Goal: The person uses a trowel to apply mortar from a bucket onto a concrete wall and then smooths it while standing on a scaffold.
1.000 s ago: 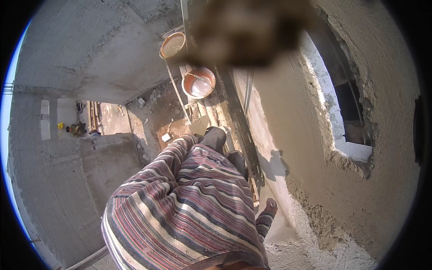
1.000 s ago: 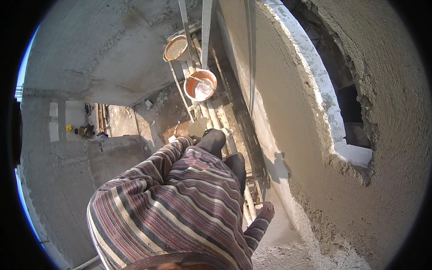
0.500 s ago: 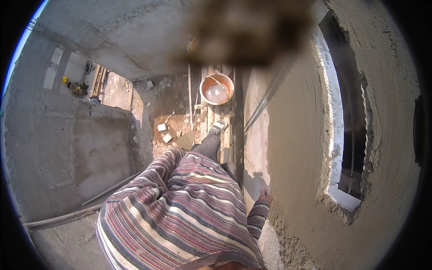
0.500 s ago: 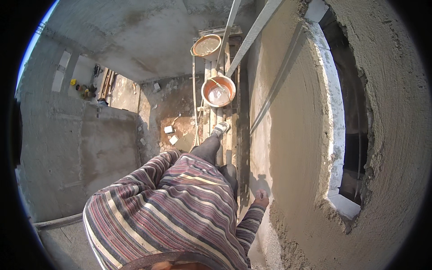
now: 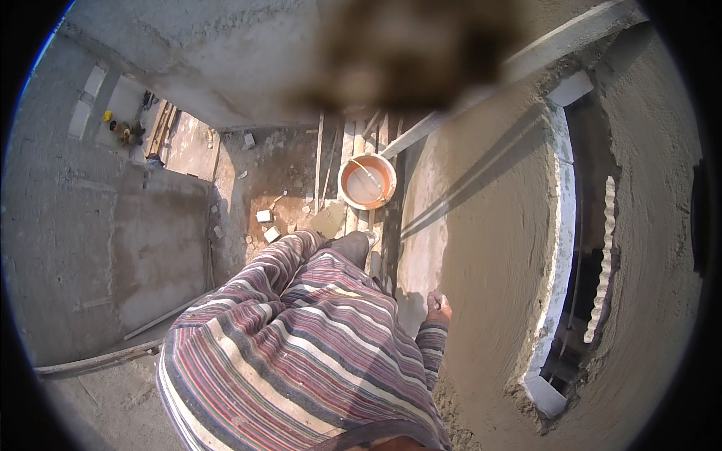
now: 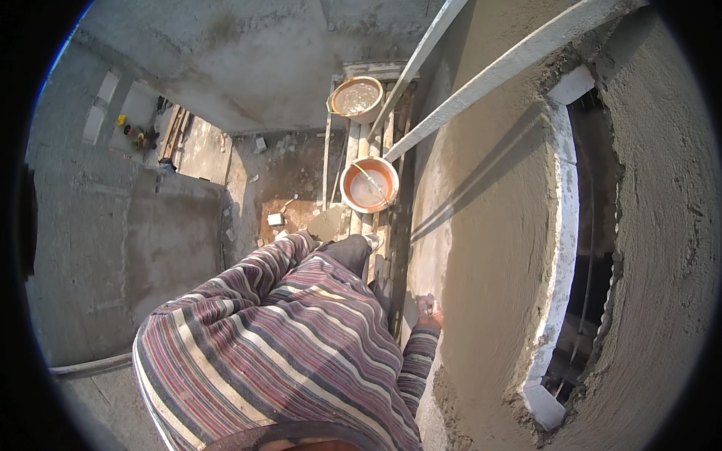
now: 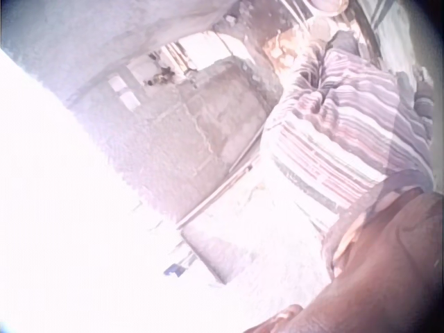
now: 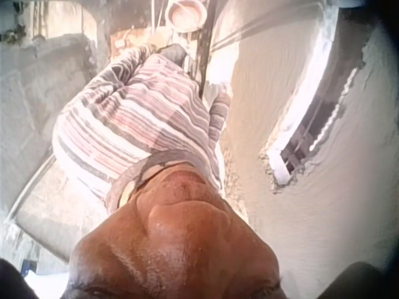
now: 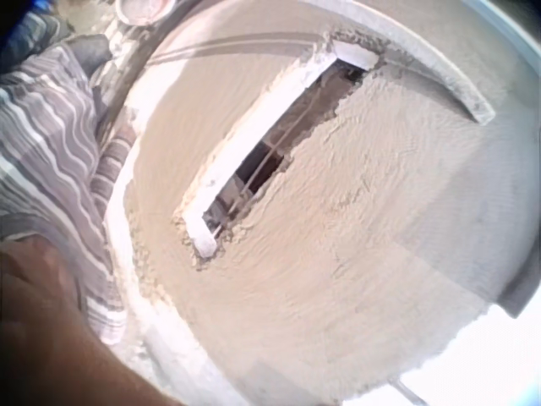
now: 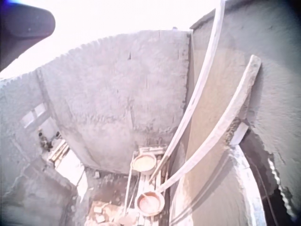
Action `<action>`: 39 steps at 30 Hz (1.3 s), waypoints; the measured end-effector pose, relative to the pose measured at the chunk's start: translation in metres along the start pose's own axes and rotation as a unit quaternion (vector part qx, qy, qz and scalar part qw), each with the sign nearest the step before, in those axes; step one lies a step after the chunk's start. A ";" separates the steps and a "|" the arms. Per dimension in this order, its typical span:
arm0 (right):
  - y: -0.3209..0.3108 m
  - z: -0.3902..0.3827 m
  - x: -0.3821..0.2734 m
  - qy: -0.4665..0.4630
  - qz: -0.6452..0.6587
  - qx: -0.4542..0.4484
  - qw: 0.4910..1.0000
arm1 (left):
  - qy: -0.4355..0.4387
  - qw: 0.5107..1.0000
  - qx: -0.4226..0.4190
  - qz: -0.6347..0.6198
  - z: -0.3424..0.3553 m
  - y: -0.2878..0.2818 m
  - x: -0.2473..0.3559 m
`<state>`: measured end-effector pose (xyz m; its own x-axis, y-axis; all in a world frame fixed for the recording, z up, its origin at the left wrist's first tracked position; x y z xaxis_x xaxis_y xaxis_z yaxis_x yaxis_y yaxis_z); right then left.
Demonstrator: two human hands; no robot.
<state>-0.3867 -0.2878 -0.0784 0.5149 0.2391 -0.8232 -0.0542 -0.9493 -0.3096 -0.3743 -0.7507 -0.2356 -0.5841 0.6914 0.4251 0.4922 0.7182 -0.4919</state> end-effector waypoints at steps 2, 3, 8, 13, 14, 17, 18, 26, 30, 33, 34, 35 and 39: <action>0.009 0.005 -0.023 -0.043 -0.018 -0.010 0.999 | 0.015 1.000 0.004 0.003 0.009 -0.009 0.010; 0.013 0.004 -0.033 -0.055 -0.051 -0.014 0.997 | 0.022 1.000 0.005 0.004 0.014 -0.010 0.013; 0.046 0.005 -0.026 -0.062 -0.070 -0.109 0.990 | 0.020 0.998 0.041 -0.048 0.030 0.004 -0.038; 0.047 0.017 0.002 -0.060 -0.083 -0.130 0.986 | -0.111 0.980 -0.041 0.161 -0.083 -0.073 0.109; 0.051 0.018 -0.002 -0.068 -0.073 -0.137 0.986 | -0.095 0.980 -0.027 0.173 -0.089 -0.078 0.121; 0.073 0.017 -0.037 -0.044 -0.081 -0.150 0.984 | -0.019 0.981 -0.014 0.193 -0.097 -0.094 0.165; 0.080 0.020 -0.048 -0.054 -0.076 -0.162 0.982 | 0.021 0.985 -0.010 0.172 -0.101 -0.101 0.181; 0.175 0.038 -0.125 0.085 0.176 -0.345 0.918 | 0.236 0.958 0.001 0.161 -0.097 -0.129 0.302; 0.215 0.035 -0.148 0.215 0.426 -0.397 0.784 | 0.272 0.951 0.017 0.143 -0.073 -0.104 0.313; 0.220 0.043 -0.156 0.171 0.408 -0.415 0.795 | 0.267 0.955 0.010 0.132 -0.075 -0.103 0.310; 0.220 0.043 -0.156 0.157 0.402 -0.420 0.798 | 0.262 0.956 0.008 0.132 -0.077 -0.103 0.308; 0.216 0.047 -0.145 0.172 0.410 -0.395 0.804 | 0.261 0.957 0.007 0.129 -0.079 -0.103 0.308; 0.217 0.047 -0.143 0.170 0.506 -0.451 0.716 | 0.263 0.955 0.007 0.139 -0.088 -0.116 0.307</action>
<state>-0.5127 -0.5184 -0.0500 0.7895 -0.5809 -0.1980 -0.0515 -0.3842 0.9218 -0.5543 -0.6149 0.0193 -0.0252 0.8013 0.5977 0.5708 0.5024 -0.6494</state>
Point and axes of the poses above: each hand's wrist, its own z-axis towards the middle knuckle, its own y-axis out of the palm, x = y × z, the point moved 8 cm from there along z, towards the middle knuckle, and after that the axes turned 3 degrees about z, right-handed, at the moved point
